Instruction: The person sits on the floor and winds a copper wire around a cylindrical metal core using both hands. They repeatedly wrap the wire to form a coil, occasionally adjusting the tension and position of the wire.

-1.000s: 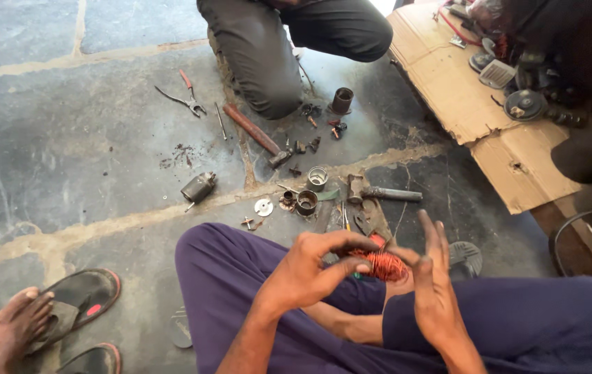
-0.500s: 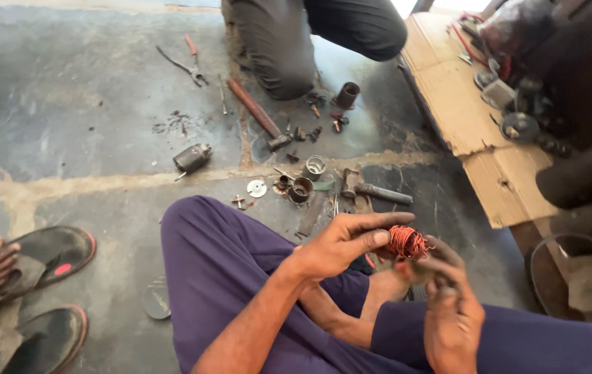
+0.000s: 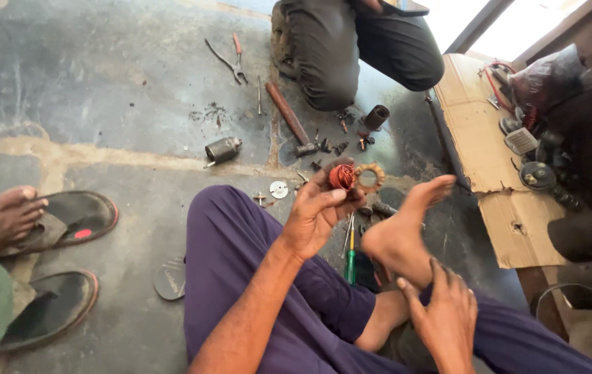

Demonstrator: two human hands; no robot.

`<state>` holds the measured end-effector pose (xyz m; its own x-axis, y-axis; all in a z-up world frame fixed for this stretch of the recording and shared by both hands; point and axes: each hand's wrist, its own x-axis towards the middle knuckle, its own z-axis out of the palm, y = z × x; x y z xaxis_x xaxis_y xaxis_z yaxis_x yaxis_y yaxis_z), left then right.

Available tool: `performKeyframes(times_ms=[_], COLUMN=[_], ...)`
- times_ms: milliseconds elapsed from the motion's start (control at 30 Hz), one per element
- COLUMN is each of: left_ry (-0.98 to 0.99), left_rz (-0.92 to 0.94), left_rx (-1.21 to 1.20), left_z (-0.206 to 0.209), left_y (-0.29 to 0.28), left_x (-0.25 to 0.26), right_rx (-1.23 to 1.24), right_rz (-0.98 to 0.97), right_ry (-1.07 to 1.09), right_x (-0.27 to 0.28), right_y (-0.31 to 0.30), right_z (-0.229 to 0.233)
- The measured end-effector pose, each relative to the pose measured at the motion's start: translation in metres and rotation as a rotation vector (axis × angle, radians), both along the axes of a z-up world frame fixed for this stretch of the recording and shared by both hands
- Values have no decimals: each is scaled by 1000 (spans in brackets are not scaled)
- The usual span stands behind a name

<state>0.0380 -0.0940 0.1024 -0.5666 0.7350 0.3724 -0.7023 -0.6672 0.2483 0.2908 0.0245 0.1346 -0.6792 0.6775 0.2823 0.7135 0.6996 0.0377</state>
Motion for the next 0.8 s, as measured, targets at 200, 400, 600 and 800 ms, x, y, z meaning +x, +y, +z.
performKeyframes(times_ms=[200, 400, 600, 800], left_ry=[-18, 17, 66, 246], left_rz=[34, 81, 25, -91], left_rx=[-126, -313, -370, -464], left_z=[-38, -48, -27, -22], left_y=[9, 25, 27, 24], left_x=[2, 11, 20, 52], right_rx=[-161, -191, -356, -123], right_rz=[-32, 32, 237, 380], right_ry=[173, 380, 501, 401], right_x=[16, 16, -35, -48], right_y=[-10, -22, -40, -40], right_z=[29, 64, 53, 32])
